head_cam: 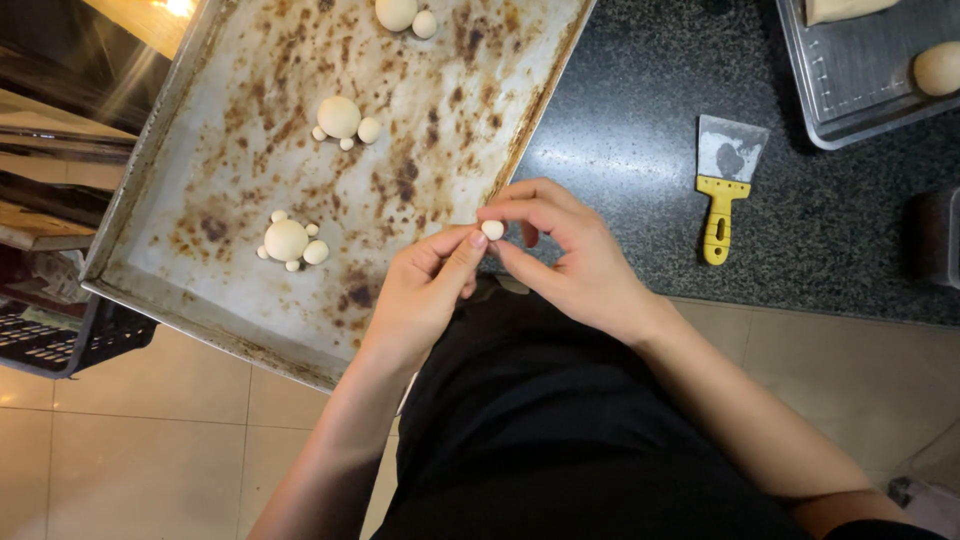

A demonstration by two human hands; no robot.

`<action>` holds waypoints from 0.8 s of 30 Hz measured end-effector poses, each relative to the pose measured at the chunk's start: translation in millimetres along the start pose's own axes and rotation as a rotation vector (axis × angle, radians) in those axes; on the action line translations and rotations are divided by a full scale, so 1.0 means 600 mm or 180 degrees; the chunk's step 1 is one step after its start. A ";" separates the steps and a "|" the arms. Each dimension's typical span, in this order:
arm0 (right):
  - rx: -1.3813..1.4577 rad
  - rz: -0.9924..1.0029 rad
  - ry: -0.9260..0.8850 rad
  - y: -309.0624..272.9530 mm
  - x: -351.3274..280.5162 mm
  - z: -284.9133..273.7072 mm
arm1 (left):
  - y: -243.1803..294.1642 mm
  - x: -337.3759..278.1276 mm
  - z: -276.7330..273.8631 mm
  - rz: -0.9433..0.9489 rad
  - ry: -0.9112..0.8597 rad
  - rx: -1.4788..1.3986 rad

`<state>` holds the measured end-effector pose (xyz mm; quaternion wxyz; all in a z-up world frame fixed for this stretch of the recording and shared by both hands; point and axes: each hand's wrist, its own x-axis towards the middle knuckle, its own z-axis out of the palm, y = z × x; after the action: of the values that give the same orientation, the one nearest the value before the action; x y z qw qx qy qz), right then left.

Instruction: The person is shaping small pieces of dough into bear-like figures on a baking tray.

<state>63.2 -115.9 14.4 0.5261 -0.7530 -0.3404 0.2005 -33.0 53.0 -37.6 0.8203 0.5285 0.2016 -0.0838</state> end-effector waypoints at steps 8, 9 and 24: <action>-0.0350 0.0062 -0.0139 -0.008 0.024 0.016 | -0.005 -0.005 -0.006 0.0883 0.0372 0.0739; -0.0444 0.0083 -0.0163 -0.007 0.030 0.019 | -0.009 -0.003 -0.009 0.0949 0.0467 0.0781; -0.0349 0.0093 -0.0313 0.219 0.326 0.103 | -0.073 0.014 -0.155 -0.0283 0.1032 -0.1856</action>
<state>196.7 38.3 -119.4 0.4638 -0.7748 -0.3653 0.2260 -63.5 118.7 -111.1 0.8898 0.2687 0.3679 0.0269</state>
